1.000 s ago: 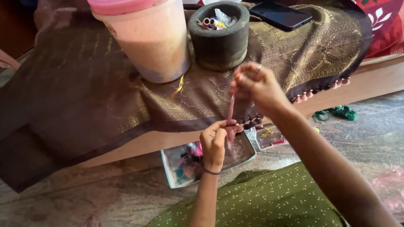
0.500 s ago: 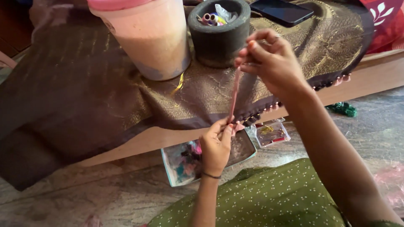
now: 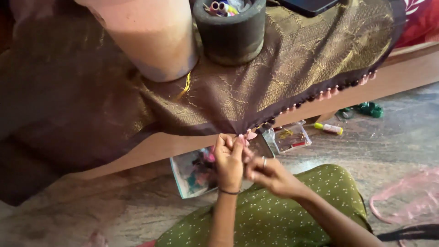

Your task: Tying and trimming decorative pink tassels on the edge of a brown fabric.

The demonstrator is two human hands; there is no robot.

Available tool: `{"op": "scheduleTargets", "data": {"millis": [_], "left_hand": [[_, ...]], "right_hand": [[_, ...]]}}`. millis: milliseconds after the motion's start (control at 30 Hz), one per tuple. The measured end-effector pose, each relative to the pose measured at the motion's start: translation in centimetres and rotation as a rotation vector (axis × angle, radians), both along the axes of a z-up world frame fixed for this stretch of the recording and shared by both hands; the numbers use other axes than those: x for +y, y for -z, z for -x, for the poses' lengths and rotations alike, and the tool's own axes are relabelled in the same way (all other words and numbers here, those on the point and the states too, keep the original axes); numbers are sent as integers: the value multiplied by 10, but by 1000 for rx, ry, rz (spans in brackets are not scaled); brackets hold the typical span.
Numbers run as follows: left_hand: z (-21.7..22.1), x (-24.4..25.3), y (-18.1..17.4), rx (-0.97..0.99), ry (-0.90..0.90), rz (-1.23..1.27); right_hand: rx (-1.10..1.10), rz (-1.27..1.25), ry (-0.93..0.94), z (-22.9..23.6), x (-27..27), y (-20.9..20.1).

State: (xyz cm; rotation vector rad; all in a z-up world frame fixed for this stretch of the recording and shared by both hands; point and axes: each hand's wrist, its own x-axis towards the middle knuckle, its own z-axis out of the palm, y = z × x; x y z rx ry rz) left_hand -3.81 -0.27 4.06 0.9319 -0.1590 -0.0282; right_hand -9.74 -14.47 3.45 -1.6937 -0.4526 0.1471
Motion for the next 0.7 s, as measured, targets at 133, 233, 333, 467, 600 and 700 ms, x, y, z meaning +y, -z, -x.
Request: {"op": "scheduleTargets", "data": {"millis": [133, 233, 333, 467, 600, 700], "left_hand": [[2, 1, 18, -156, -140, -166], [4, 2, 22, -268, -257, -341], [-3, 3, 21, -171, -233, -334], [-10, 17, 16, 19, -103, -268], [-24, 31, 25, 25, 114, -129], [-22, 32, 2, 52, 265, -145]], "right_hand": [[279, -543, 298, -29, 25, -9], [392, -528, 460, -50, 28, -17], [333, -425, 464, -47, 39, -45], [344, -353, 553, -45, 41, 5], [212, -431, 532, -38, 51, 26], [166, -489, 492, -35, 50, 33]]}}
